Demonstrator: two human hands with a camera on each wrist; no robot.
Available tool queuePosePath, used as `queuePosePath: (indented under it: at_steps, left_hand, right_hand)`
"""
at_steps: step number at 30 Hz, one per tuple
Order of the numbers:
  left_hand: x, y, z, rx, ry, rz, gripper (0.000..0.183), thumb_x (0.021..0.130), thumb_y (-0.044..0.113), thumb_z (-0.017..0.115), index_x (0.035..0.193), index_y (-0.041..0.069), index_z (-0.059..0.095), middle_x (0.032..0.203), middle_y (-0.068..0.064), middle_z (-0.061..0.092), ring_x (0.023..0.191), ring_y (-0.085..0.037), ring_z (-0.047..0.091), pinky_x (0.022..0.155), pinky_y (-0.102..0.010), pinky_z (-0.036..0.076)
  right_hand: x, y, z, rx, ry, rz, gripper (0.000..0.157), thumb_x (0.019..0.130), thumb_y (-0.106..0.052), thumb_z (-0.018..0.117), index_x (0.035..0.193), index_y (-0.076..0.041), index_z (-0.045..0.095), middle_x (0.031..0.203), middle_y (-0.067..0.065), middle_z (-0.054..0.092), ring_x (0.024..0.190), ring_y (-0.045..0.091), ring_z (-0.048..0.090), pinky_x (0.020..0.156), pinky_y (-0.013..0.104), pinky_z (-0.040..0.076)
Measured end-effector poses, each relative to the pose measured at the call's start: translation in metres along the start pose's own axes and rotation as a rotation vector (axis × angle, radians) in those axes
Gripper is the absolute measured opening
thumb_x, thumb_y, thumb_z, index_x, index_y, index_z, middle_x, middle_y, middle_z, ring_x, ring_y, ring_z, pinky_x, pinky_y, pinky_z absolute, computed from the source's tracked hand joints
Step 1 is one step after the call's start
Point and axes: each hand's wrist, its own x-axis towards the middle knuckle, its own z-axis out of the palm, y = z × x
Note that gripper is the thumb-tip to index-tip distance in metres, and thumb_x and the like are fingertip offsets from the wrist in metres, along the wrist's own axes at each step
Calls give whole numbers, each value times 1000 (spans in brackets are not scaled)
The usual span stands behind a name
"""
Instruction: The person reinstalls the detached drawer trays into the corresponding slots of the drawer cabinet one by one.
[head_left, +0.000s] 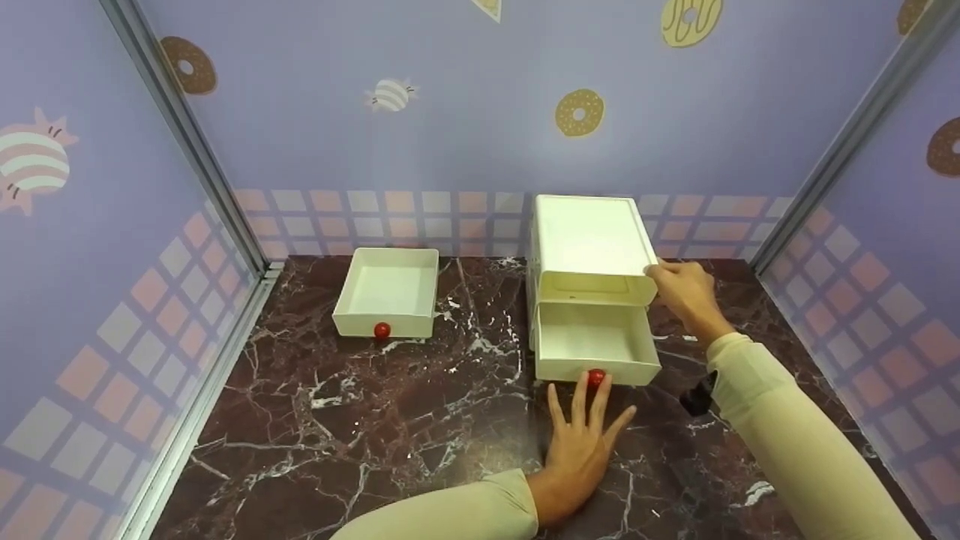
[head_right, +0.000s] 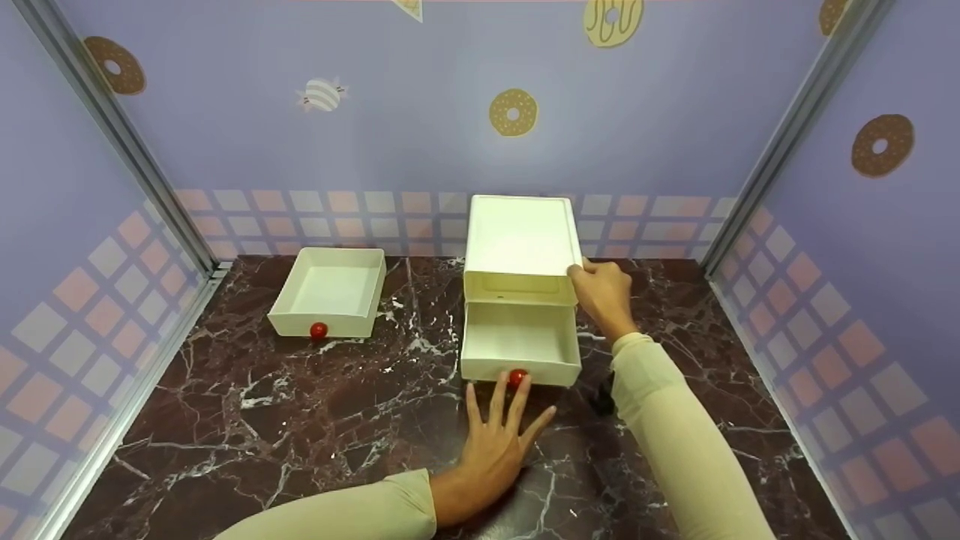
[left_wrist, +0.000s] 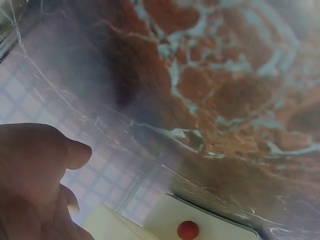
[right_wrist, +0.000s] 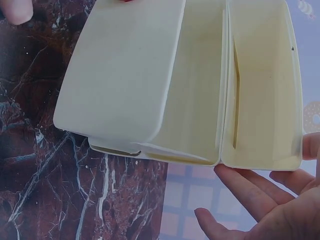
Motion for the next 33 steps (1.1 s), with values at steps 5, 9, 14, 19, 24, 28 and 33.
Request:
queuePosePath:
  at_steps: [5, 9, 14, 19, 24, 28, 33]
  left_hand:
    - [7, -5, 5, -41, -20, 2, 85, 98, 51, 56, 162, 47, 1, 172, -13, -14, 158, -45, 2, 113, -82, 8]
    - [15, -10, 11, -33, -7, 0, 95, 93, 54, 62, 163, 44, -2, 172, -11, -14, 158, -45, 5, 112, -83, 11]
    - [24, -16, 16, -10, 17, -3, 90, 94, 50, 61, 163, 44, 3, 173, -10, -14, 158, -45, 6, 112, -81, 17]
    - [33, -21, 16, -15, -10, -8, 89, 96, 41, 59, 163, 43, -1, 172, -8, -16, 158, -44, 4, 112, -81, 17]
    - [43, -27, 15, -14, -26, -12, 88, 98, 39, 57, 163, 43, -2, 173, -6, -15, 159, -42, 3, 112, -81, 17]
    - [49, -31, 16, -14, 8, -30, 92, 97, 35, 59, 163, 42, -5, 174, -4, -8, 159, -40, 9, 111, -82, 18]
    - [57, -36, 17, 12, -9, -37, 86, 99, 34, 56, 163, 44, -1, 174, -3, -9, 159, -40, 6, 112, -77, 25]
  right_hand:
    - [0, 1, 0, -34, 17, -6, 55, 99, -42, 54, 141, -7, 61, 129, 21, 69, 98, 34, 73, 69, 27, 55]
    - [1, 1, 2, -57, 32, -12, 53, 98, -42, 55, 139, -9, 63, 131, 19, 68, 97, 31, 70, 71, 28, 52]
    - [2, 1, 2, -57, 41, -23, 53, 97, -40, 56, 139, -9, 62, 134, 19, 66, 79, 20, 73, 65, 24, 53]
    - [0, 0, 1, -59, 38, -11, 53, 98, -41, 56, 139, -8, 62, 134, 19, 66, 89, 26, 72, 69, 26, 53]
    - [0, 0, 0, -61, 37, -9, 54, 98, -42, 55, 141, -10, 60, 133, 19, 67, 95, 31, 70, 77, 31, 52]
    - [0, 0, 1, -63, 49, -23, 52, 97, -41, 55, 139, -10, 61, 129, 19, 69, 87, 27, 71, 76, 32, 54]
    - [0, 0, 1, -65, 54, -15, 51, 96, -41, 56, 138, -11, 63, 129, 20, 69, 102, 35, 67, 91, 46, 53]
